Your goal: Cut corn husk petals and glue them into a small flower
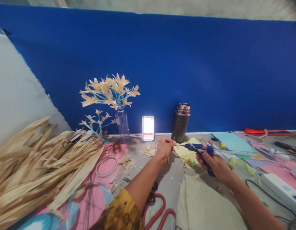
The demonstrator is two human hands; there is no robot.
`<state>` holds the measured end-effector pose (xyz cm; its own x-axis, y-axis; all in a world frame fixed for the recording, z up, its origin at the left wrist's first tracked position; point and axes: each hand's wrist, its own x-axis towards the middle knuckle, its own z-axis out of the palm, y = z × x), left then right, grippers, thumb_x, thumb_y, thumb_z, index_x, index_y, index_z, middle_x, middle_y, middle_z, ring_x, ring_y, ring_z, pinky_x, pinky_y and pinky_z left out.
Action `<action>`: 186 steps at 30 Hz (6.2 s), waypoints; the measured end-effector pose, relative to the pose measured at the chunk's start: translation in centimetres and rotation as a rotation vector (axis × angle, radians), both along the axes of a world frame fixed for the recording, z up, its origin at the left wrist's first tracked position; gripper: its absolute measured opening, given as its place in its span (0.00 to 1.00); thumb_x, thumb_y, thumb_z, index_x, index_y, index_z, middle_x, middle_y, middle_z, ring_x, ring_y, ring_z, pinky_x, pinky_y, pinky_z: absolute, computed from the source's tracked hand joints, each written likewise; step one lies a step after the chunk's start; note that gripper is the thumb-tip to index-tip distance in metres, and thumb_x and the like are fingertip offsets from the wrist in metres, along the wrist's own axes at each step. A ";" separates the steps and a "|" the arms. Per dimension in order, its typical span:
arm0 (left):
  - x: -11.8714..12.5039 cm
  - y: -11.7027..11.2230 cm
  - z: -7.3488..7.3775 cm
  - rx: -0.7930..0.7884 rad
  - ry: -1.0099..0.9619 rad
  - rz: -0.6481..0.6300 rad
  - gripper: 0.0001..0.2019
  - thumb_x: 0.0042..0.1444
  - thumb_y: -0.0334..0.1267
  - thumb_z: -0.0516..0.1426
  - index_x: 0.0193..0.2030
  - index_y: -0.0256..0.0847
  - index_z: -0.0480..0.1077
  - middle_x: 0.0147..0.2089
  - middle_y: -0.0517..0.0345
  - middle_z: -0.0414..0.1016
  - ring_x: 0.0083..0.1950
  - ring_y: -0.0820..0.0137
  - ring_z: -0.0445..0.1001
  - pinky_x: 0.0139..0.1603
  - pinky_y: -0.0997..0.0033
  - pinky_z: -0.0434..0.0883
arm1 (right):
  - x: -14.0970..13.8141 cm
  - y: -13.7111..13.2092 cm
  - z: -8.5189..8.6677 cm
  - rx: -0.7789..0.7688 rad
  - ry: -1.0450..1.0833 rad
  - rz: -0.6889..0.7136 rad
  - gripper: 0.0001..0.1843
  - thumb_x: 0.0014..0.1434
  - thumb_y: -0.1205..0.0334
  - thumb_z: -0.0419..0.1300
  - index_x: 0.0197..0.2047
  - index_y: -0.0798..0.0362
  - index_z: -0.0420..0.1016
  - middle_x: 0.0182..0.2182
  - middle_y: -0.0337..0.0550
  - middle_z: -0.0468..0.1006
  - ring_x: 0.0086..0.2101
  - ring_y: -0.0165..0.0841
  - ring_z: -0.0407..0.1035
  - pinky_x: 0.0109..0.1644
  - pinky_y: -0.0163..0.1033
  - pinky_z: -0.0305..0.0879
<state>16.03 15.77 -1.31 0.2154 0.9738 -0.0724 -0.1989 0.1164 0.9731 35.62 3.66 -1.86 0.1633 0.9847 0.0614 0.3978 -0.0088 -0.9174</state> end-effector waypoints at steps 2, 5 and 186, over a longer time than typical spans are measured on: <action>0.0 0.0 0.0 -0.001 -0.010 -0.001 0.11 0.44 0.32 0.67 0.22 0.37 0.68 0.19 0.61 0.71 0.19 0.79 0.64 0.19 0.79 0.57 | 0.1 0.0 0.1 -0.001 -0.005 -0.015 0.35 0.60 0.28 0.51 0.34 0.53 0.77 0.27 0.44 0.76 0.26 0.34 0.67 0.24 0.35 0.58; -0.1 0.0 0.1 -0.007 -0.021 -0.006 0.11 0.43 0.32 0.68 0.22 0.37 0.68 0.19 0.62 0.70 0.18 0.79 0.63 0.19 0.79 0.56 | 0.0 -0.1 0.2 0.019 -0.004 -0.009 0.36 0.60 0.27 0.50 0.33 0.54 0.77 0.27 0.44 0.75 0.25 0.34 0.67 0.24 0.35 0.59; -0.9 -1.6 3.3 0.033 -0.105 -0.196 0.23 0.50 0.52 0.63 0.20 0.43 0.55 0.13 0.72 0.51 0.13 0.82 0.48 0.16 0.78 0.46 | -4.8 0.9 2.7 0.149 1.039 0.054 0.23 0.41 0.56 0.80 0.25 0.53 0.69 0.22 0.29 0.58 0.21 0.22 0.45 0.20 0.25 0.44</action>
<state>15.09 14.13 2.03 0.4055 0.9141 -0.0080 -0.2759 0.1307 0.9523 30.82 4.54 0.87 0.1610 0.9862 0.0373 -0.5890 0.1264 -0.7982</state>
